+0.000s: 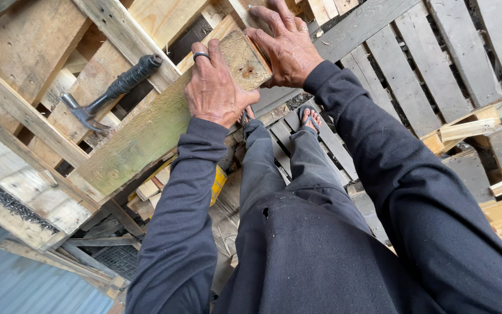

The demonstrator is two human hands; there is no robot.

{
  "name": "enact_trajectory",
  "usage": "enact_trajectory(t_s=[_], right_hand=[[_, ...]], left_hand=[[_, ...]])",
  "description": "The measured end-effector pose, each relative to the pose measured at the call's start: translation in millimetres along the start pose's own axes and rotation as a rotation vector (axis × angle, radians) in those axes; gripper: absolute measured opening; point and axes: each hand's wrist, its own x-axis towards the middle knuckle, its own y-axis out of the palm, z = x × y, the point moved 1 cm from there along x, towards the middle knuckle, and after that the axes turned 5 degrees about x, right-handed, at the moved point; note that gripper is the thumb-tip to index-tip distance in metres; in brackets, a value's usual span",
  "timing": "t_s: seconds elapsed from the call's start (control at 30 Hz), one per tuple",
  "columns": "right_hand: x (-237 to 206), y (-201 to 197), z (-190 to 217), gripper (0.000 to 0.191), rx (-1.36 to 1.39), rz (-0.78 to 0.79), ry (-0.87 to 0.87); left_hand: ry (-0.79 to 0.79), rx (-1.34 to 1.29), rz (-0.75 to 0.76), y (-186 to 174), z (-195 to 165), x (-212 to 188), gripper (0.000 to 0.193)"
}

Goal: The person assembles a wooden pallet by placing small wooden blocks and planks onto a pallet frame and hammering nails to secure them. They repeatedly pick up blocks, position them, and drive nails with a hammer.

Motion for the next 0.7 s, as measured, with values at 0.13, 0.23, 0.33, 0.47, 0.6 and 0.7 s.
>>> enact_trajectory(t_s=[0.13,0.23,0.33,0.47,0.6,0.7], right_hand=[[-0.6,-3.6,1.3,0.109,0.015,0.051,0.022],[-3.9,-6.2,-0.4,0.098,-0.03,0.069,0.04],[-5.5,-6.3,-3.1,0.071,-0.081,0.068,0.024],[2.3,-27.1,0.2,0.064,-0.21,0.136,-0.002],[17.8,-96.1,24.1,0.104,0.053,0.364,0.118],[34.3,-151.4,57.3,0.07,0.098,0.214,0.269]], left_hand=[[0.019,-0.007,-0.042,6.3,1.5,1.3,0.108],[0.022,-0.002,-0.111,14.3,4.3,1.1,0.114],[0.02,-0.063,-0.019,22.6,7.4,2.7,0.117],[0.082,-0.18,-0.336,26.9,13.5,3.5,0.125],[-0.355,-1.225,-0.383,33.7,57.8,-16.5,0.069],[-0.541,-2.309,-0.341,33.2,124.4,-49.7,0.029]])
